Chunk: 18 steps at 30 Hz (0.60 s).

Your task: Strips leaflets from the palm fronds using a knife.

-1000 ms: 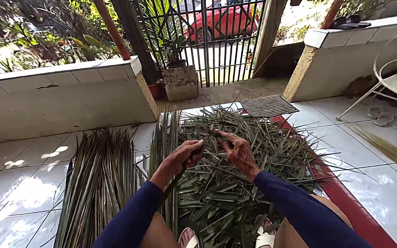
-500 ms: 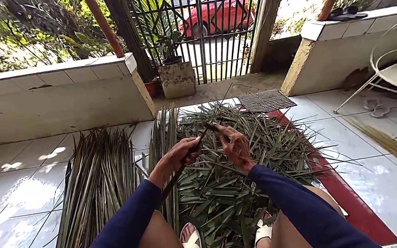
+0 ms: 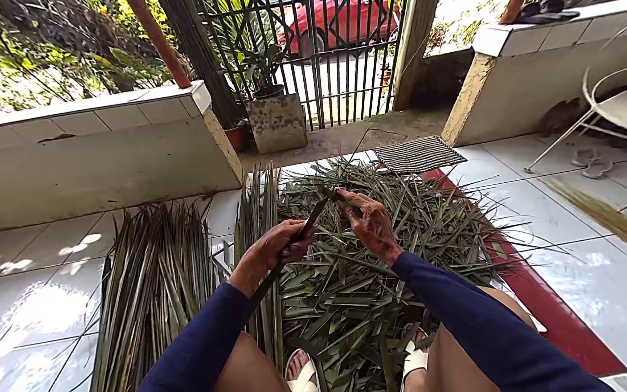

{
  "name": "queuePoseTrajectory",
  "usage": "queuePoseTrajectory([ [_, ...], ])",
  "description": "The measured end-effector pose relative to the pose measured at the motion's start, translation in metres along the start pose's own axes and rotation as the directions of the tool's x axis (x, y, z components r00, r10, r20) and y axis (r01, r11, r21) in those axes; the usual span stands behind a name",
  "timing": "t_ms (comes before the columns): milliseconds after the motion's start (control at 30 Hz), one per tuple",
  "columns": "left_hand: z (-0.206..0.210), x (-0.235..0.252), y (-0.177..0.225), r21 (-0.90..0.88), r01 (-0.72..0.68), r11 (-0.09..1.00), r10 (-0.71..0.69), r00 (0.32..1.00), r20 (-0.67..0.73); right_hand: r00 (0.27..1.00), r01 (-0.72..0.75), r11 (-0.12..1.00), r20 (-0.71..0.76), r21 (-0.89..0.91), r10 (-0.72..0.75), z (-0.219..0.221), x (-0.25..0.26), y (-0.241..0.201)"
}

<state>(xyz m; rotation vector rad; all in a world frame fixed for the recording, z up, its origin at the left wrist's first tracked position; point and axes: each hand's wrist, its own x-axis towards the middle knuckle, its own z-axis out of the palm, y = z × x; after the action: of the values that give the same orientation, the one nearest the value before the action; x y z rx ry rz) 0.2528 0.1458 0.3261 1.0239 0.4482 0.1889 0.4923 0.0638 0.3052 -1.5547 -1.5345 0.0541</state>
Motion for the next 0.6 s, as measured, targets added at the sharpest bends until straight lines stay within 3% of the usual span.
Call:
queuePoseTrajectory([
  [600, -0.003, -0.012, -0.008, 0.069, 0.073, 0.995, -0.076, 0.996, 0.042, 0.971, -0.159, 0.974, -0.152, 0.162, 0.184, -0.04, 0.037, 0.04],
])
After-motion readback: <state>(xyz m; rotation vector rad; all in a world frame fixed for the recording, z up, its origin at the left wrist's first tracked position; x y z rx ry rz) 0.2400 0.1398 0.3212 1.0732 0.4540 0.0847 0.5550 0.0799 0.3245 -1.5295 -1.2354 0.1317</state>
